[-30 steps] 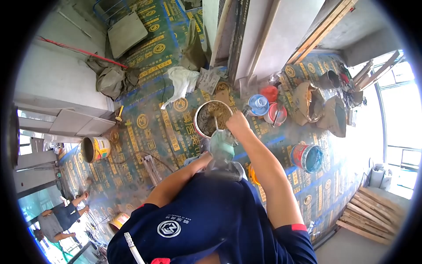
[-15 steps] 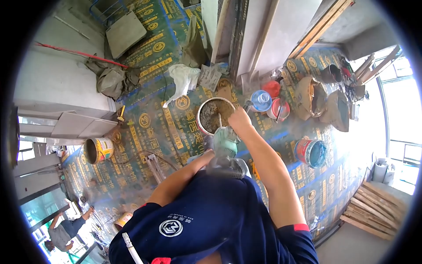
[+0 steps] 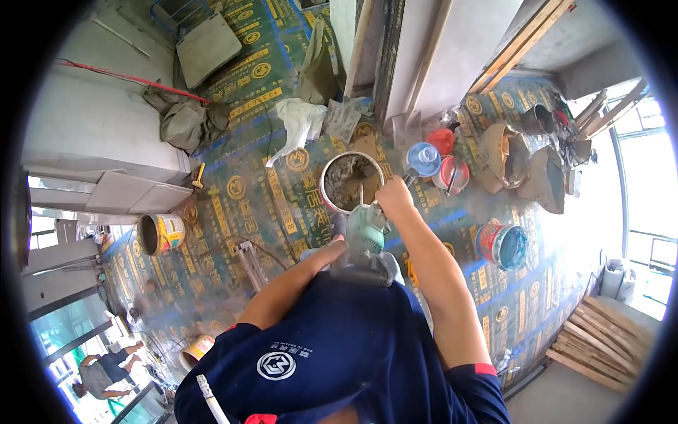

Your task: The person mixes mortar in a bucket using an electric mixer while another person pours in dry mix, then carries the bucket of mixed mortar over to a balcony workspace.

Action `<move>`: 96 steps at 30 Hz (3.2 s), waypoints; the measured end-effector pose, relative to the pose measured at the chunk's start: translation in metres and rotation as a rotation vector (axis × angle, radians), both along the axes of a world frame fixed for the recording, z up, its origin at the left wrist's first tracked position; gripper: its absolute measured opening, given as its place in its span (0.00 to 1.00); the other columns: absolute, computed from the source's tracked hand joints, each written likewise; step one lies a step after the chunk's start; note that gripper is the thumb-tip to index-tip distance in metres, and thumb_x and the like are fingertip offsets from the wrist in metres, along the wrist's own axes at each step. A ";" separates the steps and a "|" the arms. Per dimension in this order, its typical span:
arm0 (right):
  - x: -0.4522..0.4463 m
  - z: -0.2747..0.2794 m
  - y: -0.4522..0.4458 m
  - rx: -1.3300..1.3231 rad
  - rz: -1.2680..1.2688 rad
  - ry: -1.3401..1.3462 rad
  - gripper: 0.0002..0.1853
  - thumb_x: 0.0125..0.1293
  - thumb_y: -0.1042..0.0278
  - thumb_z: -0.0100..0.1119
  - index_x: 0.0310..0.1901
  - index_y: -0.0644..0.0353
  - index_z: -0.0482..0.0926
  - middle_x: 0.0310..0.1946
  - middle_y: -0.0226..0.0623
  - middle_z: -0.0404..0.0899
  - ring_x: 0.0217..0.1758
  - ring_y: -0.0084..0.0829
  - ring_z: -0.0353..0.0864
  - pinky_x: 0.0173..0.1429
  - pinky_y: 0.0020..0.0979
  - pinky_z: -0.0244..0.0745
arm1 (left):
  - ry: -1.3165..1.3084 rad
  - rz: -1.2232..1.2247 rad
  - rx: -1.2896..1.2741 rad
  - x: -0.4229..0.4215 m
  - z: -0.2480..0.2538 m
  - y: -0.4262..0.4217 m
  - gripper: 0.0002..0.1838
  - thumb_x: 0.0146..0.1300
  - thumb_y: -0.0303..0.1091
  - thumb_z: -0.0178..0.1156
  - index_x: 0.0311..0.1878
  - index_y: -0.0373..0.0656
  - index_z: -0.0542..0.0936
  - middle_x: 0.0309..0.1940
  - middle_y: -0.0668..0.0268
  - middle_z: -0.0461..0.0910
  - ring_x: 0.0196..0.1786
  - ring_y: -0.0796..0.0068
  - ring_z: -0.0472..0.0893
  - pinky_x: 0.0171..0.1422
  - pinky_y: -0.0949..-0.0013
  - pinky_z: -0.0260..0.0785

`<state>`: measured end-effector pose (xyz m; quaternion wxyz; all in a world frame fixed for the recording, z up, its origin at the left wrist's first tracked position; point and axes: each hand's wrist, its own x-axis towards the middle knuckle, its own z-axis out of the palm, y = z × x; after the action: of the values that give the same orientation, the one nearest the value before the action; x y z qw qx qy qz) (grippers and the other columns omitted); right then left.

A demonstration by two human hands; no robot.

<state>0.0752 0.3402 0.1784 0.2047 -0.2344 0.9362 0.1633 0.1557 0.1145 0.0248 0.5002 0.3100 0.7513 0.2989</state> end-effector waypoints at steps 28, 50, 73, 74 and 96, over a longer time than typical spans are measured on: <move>0.016 -0.001 0.024 -0.034 -0.089 -0.022 0.04 0.56 0.68 0.59 0.33 0.46 0.81 0.32 0.25 0.81 0.45 0.29 0.79 0.53 0.35 0.65 | 0.028 0.000 0.223 0.012 -0.024 0.013 0.18 0.63 0.40 0.52 0.50 0.40 0.77 0.45 0.48 0.81 0.49 0.52 0.81 0.50 0.57 0.71; 0.076 -0.072 0.081 -0.217 -0.410 0.024 0.05 0.55 0.68 0.57 0.34 0.47 0.81 0.33 0.29 0.84 0.43 0.33 0.83 0.50 0.38 0.70 | 0.168 -0.181 -0.062 -0.003 -0.075 0.015 0.19 0.58 0.44 0.52 0.40 0.35 0.79 0.38 0.45 0.81 0.44 0.44 0.80 0.51 0.52 0.69; 0.072 -0.116 0.029 -0.330 -0.578 -0.125 0.06 0.50 0.67 0.58 0.32 0.50 0.78 0.32 0.30 0.81 0.43 0.34 0.81 0.49 0.38 0.68 | 0.022 0.151 0.042 -0.045 -0.007 -0.018 0.40 0.52 0.28 0.57 0.72 0.53 0.58 0.45 0.41 0.79 0.47 0.46 0.80 0.50 0.55 0.70; 0.076 -0.116 0.026 -0.317 -0.567 -0.119 0.05 0.51 0.66 0.57 0.32 0.49 0.79 0.32 0.30 0.82 0.42 0.32 0.81 0.48 0.37 0.67 | 0.021 0.130 0.013 -0.050 0.000 -0.015 0.42 0.52 0.29 0.58 0.73 0.53 0.57 0.44 0.41 0.79 0.46 0.46 0.81 0.49 0.54 0.70; 0.082 -0.066 0.040 -0.518 -0.659 0.029 0.04 0.48 0.66 0.61 0.28 0.48 0.80 0.30 0.28 0.82 0.43 0.32 0.80 0.46 0.37 0.67 | 0.059 -0.138 -0.346 -0.075 0.027 -0.021 0.26 0.50 0.39 0.63 0.55 0.42 0.79 0.41 0.46 0.82 0.46 0.49 0.82 0.50 0.57 0.73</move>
<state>0.1570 0.3804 0.1129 0.1672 0.0364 0.9740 -0.1486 0.0808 0.0940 0.0522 0.5429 0.2791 0.7828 0.1210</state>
